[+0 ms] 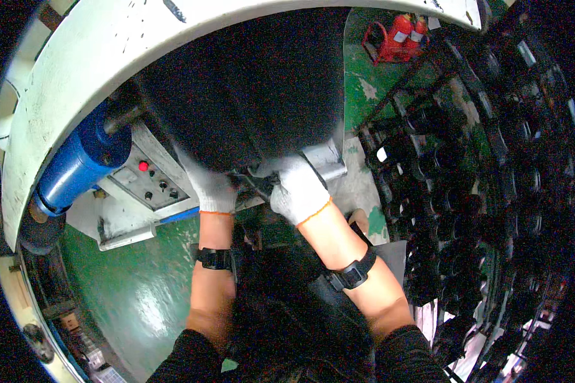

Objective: Polishing leather shoes using an industrial buffing wheel machine and organizing them onto a rack.

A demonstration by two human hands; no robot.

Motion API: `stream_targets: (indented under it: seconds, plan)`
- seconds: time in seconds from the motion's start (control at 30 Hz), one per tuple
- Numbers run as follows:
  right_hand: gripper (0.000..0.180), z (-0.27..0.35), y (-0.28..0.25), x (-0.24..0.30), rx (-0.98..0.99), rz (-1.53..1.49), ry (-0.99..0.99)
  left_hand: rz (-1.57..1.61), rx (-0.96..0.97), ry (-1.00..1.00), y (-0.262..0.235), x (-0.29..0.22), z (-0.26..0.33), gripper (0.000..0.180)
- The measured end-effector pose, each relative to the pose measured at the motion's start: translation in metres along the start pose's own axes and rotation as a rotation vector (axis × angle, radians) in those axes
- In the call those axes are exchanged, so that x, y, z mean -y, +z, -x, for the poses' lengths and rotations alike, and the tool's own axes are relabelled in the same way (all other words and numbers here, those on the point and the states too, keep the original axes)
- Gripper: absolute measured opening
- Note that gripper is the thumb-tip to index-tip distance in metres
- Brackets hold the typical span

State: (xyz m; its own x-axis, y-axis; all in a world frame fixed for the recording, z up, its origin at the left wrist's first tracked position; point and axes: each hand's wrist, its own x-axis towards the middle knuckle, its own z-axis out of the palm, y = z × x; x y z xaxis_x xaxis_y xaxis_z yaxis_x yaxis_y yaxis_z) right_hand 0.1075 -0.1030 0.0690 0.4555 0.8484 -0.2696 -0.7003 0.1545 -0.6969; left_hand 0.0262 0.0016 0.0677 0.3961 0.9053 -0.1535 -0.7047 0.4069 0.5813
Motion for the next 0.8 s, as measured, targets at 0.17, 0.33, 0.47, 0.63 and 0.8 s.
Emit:
stream_targets:
  seconds: [0.17, 0.33, 0.47, 0.63, 0.8]
  plan:
    - [0.023, -0.018, -0.029, -0.016, 0.043, 0.327, -0.159, 0.003, -0.065, -0.256, -0.037, 0.021, -0.007, 0.064]
    - [0.021, -0.021, -0.062, -0.009, -0.001, 0.703, -0.459, 0.292, -0.058, -0.415, -0.05, 0.058, -0.003, 0.062]
    - [0.015, 0.014, -0.041, 0.046, -0.065, 0.601, -0.468, 0.473, 0.019, -0.506, -0.029, 0.106, -0.003, 0.061]
    - [0.018, 0.019, -0.058, 0.064, 0.001, 0.092, -0.211, 0.281, 0.003, -0.415, 0.009, 0.118, 0.015, 0.061]
    - [0.012, 0.028, -0.063, 0.073, -0.1, 1.376, -0.852, -0.465, 0.321, 0.03, -0.012, 0.135, 0.004, 0.052]
